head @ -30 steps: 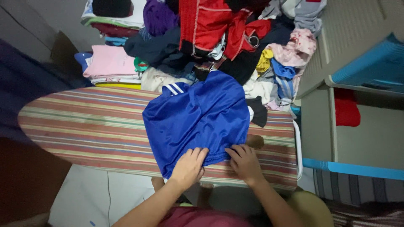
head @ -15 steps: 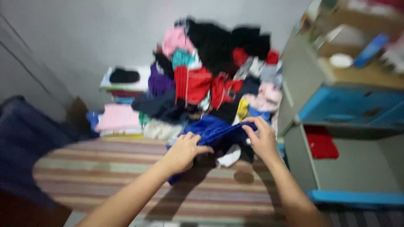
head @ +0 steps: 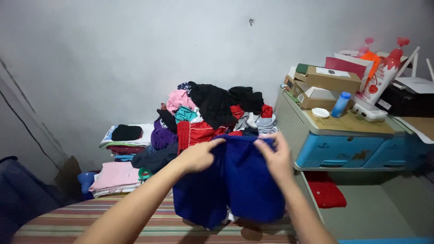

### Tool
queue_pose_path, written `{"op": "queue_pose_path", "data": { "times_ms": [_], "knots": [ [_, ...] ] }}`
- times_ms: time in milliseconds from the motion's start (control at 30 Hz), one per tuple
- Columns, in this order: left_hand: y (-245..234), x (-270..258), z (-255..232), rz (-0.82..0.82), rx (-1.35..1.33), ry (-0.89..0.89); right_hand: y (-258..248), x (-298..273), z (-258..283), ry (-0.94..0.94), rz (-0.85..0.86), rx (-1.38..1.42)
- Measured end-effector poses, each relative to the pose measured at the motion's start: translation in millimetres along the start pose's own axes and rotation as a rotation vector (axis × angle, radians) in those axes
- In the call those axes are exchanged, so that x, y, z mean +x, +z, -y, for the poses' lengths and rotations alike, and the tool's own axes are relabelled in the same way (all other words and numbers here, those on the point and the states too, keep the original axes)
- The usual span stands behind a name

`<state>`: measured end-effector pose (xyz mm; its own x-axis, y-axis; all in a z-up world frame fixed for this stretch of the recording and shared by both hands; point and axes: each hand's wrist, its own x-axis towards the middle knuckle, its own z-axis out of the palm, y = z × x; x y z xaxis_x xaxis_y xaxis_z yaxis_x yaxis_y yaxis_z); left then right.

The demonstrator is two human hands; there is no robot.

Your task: Folding several items of clothing on an ironing board and placing them into a drawer.

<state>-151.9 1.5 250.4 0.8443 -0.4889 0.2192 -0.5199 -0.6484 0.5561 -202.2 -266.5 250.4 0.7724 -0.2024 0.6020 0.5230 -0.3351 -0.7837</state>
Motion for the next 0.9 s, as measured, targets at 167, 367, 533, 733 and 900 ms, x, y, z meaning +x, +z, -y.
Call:
{"op": "queue_pose_path", "data": {
  "times_ms": [167,367,533,733,900],
  "knots": [
    [51.0,50.2,41.5,-0.024,-0.284,-0.062,43.8,-59.4,28.8,-0.105,0.107,-0.129],
    [28.1,28.4,-12.6,0.127,-0.464,-0.218,49.0,-74.7,2.6,0.058,0.261,0.019],
    [-0.4,6.5,-2.4,0.353,-0.603,0.117,33.3,-27.0,-68.8,-0.031,0.145,0.009],
    [-84.3,-42.1,14.8,0.195,-0.557,0.164,49.4,-35.4,-123.0,0.38,0.876,-0.083],
    [-109.9,-90.0,127.4,-0.202,-0.625,-0.213,64.8,-47.5,-135.0,0.529,0.74,-0.022]
  ]
}}
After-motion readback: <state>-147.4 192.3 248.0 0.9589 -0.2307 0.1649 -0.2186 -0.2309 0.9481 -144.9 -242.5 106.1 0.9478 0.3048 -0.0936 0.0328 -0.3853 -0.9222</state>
